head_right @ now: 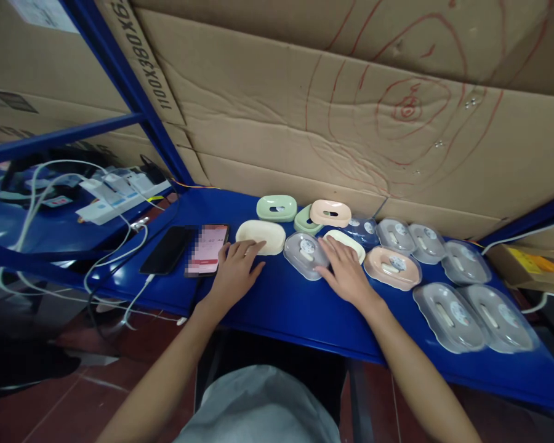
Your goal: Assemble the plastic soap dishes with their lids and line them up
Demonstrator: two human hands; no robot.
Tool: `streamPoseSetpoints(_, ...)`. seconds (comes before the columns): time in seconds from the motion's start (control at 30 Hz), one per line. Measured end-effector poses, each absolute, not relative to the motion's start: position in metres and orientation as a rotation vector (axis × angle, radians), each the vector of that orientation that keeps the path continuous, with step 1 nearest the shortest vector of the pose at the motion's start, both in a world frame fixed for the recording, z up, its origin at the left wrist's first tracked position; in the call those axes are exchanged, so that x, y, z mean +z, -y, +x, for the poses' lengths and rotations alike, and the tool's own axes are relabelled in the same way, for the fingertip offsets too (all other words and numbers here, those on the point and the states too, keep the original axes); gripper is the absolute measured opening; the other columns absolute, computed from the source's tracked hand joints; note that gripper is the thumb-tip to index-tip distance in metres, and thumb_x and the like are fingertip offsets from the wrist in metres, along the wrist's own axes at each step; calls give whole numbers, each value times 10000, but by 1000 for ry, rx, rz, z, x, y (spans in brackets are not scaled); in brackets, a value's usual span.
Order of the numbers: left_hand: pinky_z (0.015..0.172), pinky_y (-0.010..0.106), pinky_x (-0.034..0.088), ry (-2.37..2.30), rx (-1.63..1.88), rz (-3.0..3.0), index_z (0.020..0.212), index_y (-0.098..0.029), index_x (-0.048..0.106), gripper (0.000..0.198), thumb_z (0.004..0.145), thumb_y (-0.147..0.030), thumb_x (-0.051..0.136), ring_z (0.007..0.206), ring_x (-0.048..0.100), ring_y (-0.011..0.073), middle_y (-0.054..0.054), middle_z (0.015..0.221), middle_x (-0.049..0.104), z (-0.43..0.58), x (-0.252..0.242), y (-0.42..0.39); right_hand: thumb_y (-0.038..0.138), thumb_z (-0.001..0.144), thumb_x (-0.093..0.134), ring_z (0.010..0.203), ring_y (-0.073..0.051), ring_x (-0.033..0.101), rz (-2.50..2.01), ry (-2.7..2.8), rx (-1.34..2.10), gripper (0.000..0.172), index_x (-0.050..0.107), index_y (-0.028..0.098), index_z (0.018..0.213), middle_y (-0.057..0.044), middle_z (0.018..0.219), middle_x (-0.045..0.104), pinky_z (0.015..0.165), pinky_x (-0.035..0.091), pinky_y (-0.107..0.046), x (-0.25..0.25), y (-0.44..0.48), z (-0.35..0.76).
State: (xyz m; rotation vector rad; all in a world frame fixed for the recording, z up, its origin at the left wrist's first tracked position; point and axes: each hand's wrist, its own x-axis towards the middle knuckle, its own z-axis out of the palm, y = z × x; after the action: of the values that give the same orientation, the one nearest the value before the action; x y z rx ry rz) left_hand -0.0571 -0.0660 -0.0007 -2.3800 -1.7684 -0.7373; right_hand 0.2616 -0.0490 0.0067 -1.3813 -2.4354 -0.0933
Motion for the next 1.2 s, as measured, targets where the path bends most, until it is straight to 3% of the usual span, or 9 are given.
streamPoseSetpoints(0.13,1095,596,430,1667,-827,-2373,1168,-219,754,206,1014,-162,630,1155,676,337,125,1184,758,-60,-4,70,416,1122,368,1381,-331,611,-1536,2320,-48,500,580,198,1518,-142,1497,652,1162,486,-552,5,39,283)
streamPoseSetpoints(0.3,987,459,510,1490,-965,-2463,1222,-202,713,198,1059,-192,602,1135,693,292,121,1216,747,-58,2,95,295,1059,481,1296,-351,653,-1534,2307,-16,392,696,165,1359,-165,1386,713,1116,525,-556,-8,34,287)
streamPoseSetpoints(0.43,980,426,517,1378,-929,-2681,1276,-220,679,233,1078,-169,568,1146,701,263,95,1226,744,-49,3,133,250,1039,498,1185,-330,699,-1514,2244,11,353,724,183,1302,-156,1269,755,1059,566,-527,-8,33,286)
streamPoseSetpoints(0.57,955,427,528,1340,-845,-2805,1254,-216,687,241,1056,-131,578,1081,708,252,81,1179,744,-43,-5,156,321,1078,483,1186,-303,701,-1456,2132,0,360,700,197,1336,-144,1260,749,1057,579,-501,11,40,280)
streamPoseSetpoints(0.73,948,436,521,1524,-880,-2671,1217,-236,716,214,1078,-190,560,1102,699,268,87,1179,746,-52,-14,150,255,1060,542,1180,-257,709,-949,2310,24,391,662,288,1430,-81,1273,760,1068,584,-465,33,83,245)
streamPoseSetpoints(0.9,893,446,521,1791,-992,-2362,1210,-223,718,230,1072,-186,538,1091,680,295,113,1165,744,-58,-24,138,168,1038,540,934,-205,741,-638,2629,-69,312,742,221,1270,-71,1038,775,913,623,-364,21,117,212)
streamPoseSetpoints(1.07,942,453,519,1787,-1065,-2375,1274,-233,695,285,1072,-148,512,1118,668,289,113,1202,725,-55,-25,135,171,1041,523,914,-193,730,-625,2691,-9,271,736,188,1207,-77,1017,761,872,614,-338,15,120,205)
streamPoseSetpoints(1.2,1084,488,484,1616,-1089,-2595,1406,-273,635,367,1080,-159,513,1302,607,286,114,1385,664,-58,-16,142,200,1044,540,1001,-201,730,-572,2593,-24,307,703,218,1303,-71,1108,779,908,591,-356,25,101,222)
